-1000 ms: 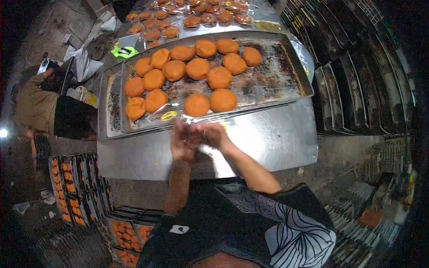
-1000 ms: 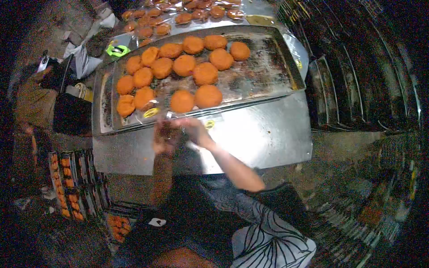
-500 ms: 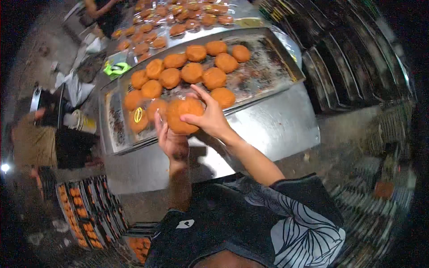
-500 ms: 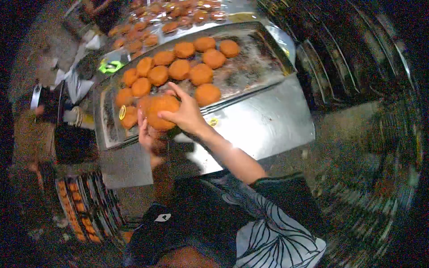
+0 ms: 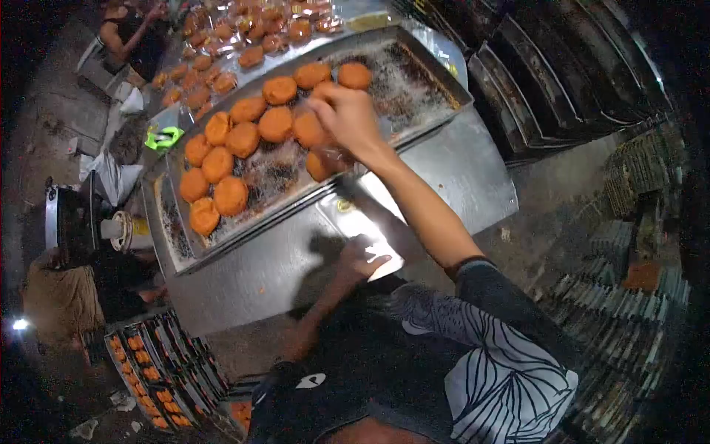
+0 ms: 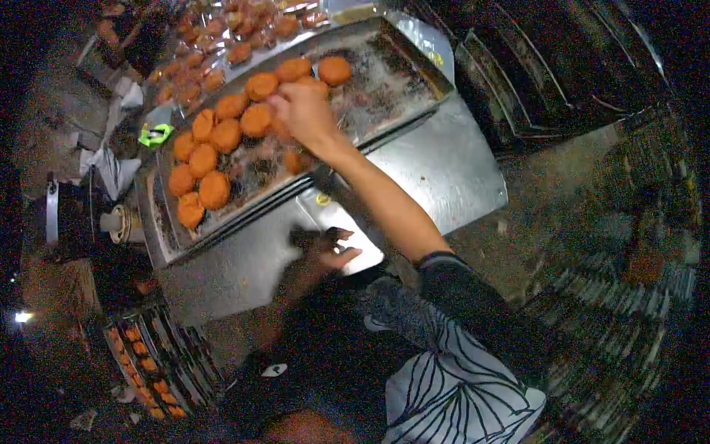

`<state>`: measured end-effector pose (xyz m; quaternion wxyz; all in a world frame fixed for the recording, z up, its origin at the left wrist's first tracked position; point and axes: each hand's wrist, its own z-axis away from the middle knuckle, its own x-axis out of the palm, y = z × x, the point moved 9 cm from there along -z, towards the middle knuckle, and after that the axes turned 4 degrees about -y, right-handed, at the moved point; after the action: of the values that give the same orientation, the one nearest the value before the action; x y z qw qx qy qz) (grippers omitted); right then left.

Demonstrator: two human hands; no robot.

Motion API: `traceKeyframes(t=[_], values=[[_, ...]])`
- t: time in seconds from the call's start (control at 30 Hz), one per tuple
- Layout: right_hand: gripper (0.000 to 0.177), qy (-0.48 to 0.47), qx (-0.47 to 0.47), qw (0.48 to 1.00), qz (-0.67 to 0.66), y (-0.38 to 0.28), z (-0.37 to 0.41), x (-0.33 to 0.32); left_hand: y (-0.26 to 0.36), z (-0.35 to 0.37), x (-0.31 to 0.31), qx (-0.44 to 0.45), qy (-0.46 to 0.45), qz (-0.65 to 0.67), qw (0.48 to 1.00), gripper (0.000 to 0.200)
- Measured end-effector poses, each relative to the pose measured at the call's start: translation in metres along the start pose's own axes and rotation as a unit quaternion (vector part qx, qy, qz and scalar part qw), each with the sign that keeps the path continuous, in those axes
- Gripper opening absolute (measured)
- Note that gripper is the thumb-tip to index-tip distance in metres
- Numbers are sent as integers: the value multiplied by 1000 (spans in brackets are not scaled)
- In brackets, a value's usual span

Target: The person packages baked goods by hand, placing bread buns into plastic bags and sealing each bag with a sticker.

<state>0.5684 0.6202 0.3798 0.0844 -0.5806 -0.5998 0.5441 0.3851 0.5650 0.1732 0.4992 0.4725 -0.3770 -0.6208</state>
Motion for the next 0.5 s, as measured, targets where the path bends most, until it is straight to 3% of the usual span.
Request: traceKeyframes(t=[0.03,0.1,0.13,0.17,0.2,0.23,0.27,0.3,0.33,0.37,0.43,0.47,0.5], values=[[15,6,-11,1000,0,-4,-16,7,-22,-12,4,174,111,-118,971,33],[24,116,-282,952,3,-41,-13,12,-52,-14,7,351,196,-200,893,23],[29,66,-241,968,-25,-30,6,19,-127,-40,7,248,135,38,959,20],[34,16,-200,978,-50,-15,42,21,-184,-62,16,129,62,273,951,17],[35,-155,-112,978,-86,18,75,39,-115,-43,6,180,73,-79,978,12],[30,-230,143,935,-227,82,139,59,-85,-34,-5,181,77,-77,977,12],[24,-308,231,904,-185,106,194,62,-69,-32,-7,154,39,-90,983,13],[21,-392,205,881,-165,128,241,72,-64,-34,-7,127,2,-104,986,14],[21,-415,207,867,-183,128,266,76,-52,-29,-15,189,47,-131,972,16],[21,-437,211,851,-202,130,280,77,-31,-26,-13,186,52,-127,973,16],[21,-316,204,902,-210,114,247,52,15,-12,-14,112,75,-3,991,19],[23,-329,121,923,-161,114,242,48,0,-25,-4,-5,27,124,992,18],[24,-260,52,928,-260,109,238,43,-8,-23,0,-17,35,128,991,18]])
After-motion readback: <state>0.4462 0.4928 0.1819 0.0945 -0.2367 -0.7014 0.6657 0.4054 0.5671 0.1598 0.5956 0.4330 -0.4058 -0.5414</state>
